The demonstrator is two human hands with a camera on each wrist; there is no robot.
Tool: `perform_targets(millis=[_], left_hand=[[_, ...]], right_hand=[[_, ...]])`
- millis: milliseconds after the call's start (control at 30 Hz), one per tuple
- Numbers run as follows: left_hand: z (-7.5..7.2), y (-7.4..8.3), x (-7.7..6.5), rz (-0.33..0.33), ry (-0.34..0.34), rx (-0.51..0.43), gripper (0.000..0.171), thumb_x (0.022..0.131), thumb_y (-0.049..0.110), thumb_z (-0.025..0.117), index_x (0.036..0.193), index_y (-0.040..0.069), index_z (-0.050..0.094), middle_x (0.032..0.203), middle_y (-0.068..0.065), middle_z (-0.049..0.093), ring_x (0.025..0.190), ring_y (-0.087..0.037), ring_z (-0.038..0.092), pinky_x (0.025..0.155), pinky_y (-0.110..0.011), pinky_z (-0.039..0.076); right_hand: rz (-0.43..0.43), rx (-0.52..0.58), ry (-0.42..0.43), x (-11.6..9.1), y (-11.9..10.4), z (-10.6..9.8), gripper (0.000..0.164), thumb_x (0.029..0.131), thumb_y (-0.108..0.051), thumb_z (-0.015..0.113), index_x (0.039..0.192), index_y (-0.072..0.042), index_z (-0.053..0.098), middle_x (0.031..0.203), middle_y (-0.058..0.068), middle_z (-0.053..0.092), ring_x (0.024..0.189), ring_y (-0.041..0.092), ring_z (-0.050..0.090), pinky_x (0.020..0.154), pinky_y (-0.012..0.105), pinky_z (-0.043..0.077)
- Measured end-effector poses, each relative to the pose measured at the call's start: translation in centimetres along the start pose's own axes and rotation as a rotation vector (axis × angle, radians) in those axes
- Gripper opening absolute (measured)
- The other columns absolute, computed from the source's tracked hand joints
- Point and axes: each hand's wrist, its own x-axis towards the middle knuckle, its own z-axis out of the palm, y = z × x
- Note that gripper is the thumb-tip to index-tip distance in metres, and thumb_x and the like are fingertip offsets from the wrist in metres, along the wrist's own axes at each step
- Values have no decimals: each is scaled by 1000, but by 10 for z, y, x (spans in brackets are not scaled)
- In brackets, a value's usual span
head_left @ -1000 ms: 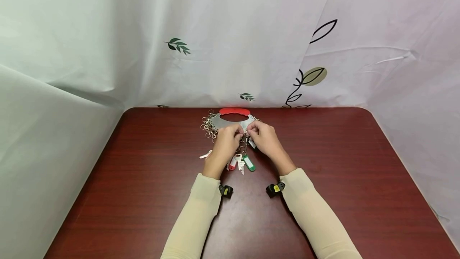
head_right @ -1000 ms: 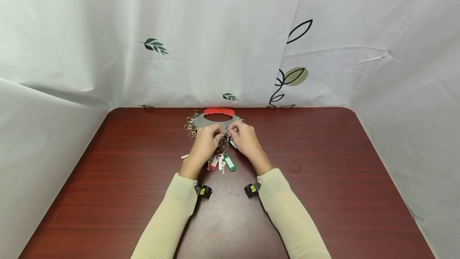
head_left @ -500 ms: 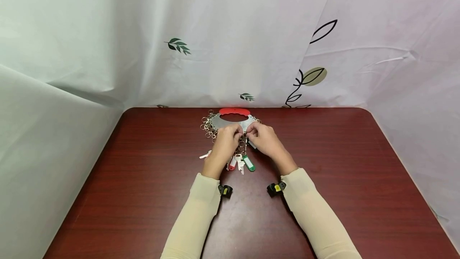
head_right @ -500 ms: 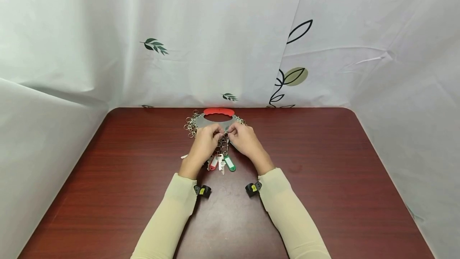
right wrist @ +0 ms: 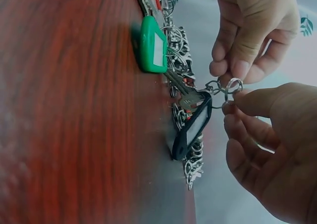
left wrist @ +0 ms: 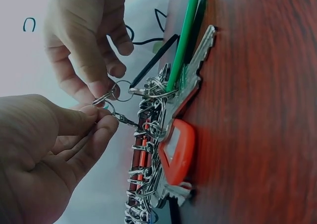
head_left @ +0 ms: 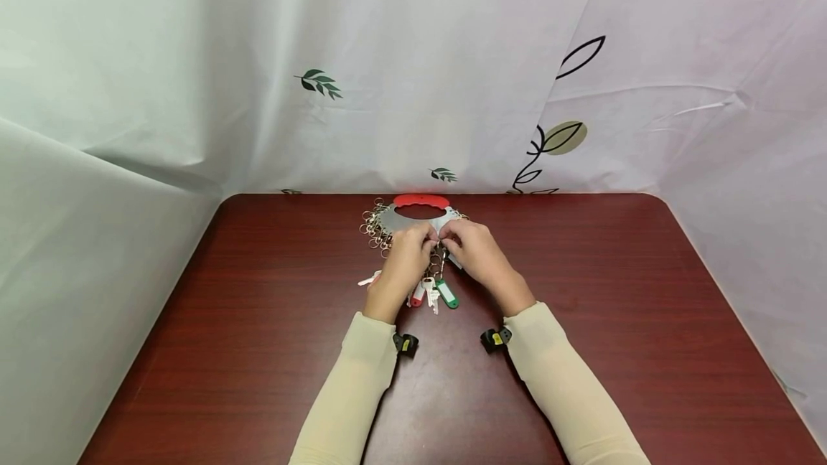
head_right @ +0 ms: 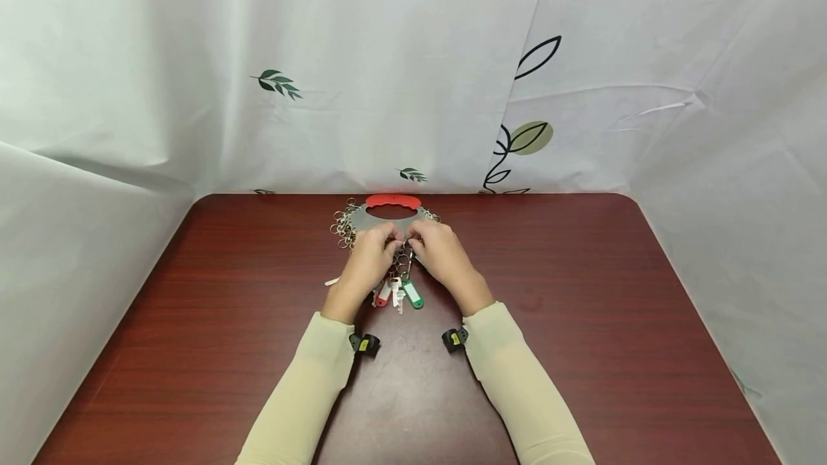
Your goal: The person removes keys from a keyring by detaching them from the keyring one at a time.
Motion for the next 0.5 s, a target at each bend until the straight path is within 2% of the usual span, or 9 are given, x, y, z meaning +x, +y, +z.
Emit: perform_targets(millis=[267,400,500], left_hand=[[0,1,-1,-7,0,-2,7,83,-1,70,83,5,67,85,-11,72,82,-23,66,74,-40,55],[-1,1,0,-7,-5,-1,7,83,-1,70,82,6,67,84,-10,73,81,-23,67,74,-41,55],[-2,2,0,-5,-9,-1,7,83,-1,70,82,6,67,84,-10,73,80,-23,66,73,-41,55]], right_hand=[[-47,-76,36,-1,-1,2,4,86,-6,69,88,-9,71,88,6,71,81,20,63,73,40,54],[-46,-49,97,-1,-1,3,5,81,-4,71,83,-8,71,78,5,68,70,17,60,63,36,54],[-11,-8,123,-1,-1,3,6,79,-3,71,79,-9,71,73,5,66,65,16,59,59,34,53]])
